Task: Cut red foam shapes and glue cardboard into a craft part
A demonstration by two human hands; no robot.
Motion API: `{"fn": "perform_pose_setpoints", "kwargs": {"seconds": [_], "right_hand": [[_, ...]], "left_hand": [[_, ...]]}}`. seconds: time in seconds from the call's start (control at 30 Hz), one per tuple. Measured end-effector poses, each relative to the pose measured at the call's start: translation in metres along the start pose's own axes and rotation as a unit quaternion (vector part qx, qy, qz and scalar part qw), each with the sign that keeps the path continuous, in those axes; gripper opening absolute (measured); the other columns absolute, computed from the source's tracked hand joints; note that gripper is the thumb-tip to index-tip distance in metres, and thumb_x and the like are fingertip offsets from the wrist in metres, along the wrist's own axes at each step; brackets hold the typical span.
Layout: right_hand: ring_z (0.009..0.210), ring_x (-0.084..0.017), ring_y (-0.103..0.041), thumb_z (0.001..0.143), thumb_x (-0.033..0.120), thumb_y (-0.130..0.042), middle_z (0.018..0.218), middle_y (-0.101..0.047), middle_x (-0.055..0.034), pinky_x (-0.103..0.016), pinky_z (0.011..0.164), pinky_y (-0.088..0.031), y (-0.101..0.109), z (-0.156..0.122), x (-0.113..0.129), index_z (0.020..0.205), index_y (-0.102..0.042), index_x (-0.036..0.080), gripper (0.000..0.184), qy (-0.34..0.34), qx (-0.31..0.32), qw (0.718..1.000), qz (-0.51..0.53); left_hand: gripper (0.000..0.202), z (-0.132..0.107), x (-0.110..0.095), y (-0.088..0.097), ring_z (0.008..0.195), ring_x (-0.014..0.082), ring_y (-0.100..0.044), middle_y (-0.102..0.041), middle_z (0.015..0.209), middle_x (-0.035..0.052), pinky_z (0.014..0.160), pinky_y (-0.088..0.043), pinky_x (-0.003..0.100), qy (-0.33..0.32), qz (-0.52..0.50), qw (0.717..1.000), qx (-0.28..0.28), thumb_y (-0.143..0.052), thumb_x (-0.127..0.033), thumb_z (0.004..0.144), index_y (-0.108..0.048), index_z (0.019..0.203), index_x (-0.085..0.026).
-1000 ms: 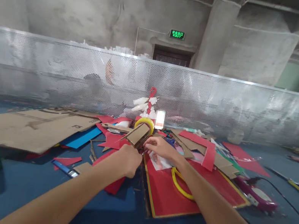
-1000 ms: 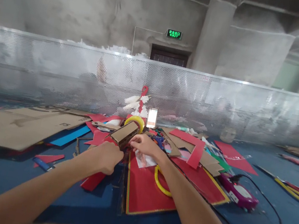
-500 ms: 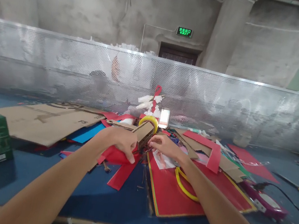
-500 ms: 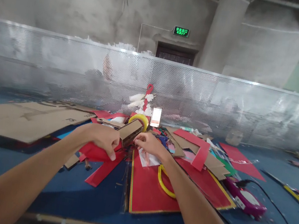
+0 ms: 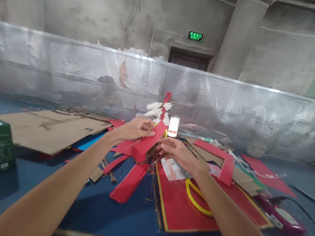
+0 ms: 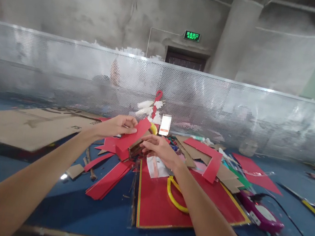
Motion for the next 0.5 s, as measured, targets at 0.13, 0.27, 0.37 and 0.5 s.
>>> {"fn": "perform_pose_setpoints", "kwargs": {"seconds": [0.13, 0.27, 0.37, 0.5], "right_hand": [[0.08, -0.014, -0.068, 0.081, 0.044, -0.08, 0.098, -0.074, -0.0068, -0.023, 0.064, -0.053, 0.004, 0.004, -0.003, 0.104, -0.067, 0.018, 0.036, -0.002, -0.036, 0.998, 0.046], [0.076, -0.016, -0.068, 0.079, 0.044, -0.082, 0.09, -0.073, -0.0045, -0.025, 0.064, -0.053, 0.003, 0.006, -0.003, 0.099, -0.066, 0.019, 0.036, 0.005, -0.041, 0.997, 0.067], [0.073, -0.015, -0.067, 0.079, 0.044, -0.081, 0.084, -0.072, -0.0026, -0.025, 0.063, -0.052, 0.001, 0.005, 0.002, 0.098, -0.066, 0.019, 0.034, 0.016, -0.037, 0.995, 0.092], [0.071, -0.014, -0.066, 0.08, 0.048, -0.079, 0.081, -0.072, -0.0023, -0.023, 0.061, -0.05, 0.004, 0.006, 0.002, 0.093, -0.066, 0.019, 0.035, 0.019, -0.061, 0.993, 0.096]], "left_hand": [[0.033, 0.004, 0.01, -0.014, 0.056, 0.0098, -0.054, -0.061, 0.068, -0.0027, 0.054, -0.039, 0.021, 0.009, -0.06, 0.998, 0.002, -0.074, -0.043, 0.082, -0.052, 0.089, -0.02], [0.032, 0.005, 0.019, -0.022, 0.054, 0.0125, -0.059, -0.063, 0.067, -0.0014, 0.051, -0.042, 0.022, 0.03, -0.047, 0.998, 0.005, -0.071, -0.045, 0.084, -0.051, 0.089, -0.02], [0.03, 0.006, 0.02, -0.017, 0.053, 0.012, -0.059, -0.064, 0.068, -0.0011, 0.05, -0.04, 0.022, 0.026, -0.018, 0.999, -0.032, -0.069, -0.044, 0.086, -0.05, 0.087, -0.02], [0.03, 0.007, 0.014, -0.015, 0.046, 0.0076, -0.044, -0.052, 0.058, -0.0069, 0.047, -0.03, 0.02, 0.0, 0.022, 0.998, -0.061, -0.067, -0.042, 0.087, -0.046, 0.081, -0.021]]}}
Point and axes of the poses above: each hand's wrist, its own z-axis towards the middle knuckle, its own y-axis out of the back of the hand, x = y × z, the point moved 10 cm from there along z, towards the middle knuckle
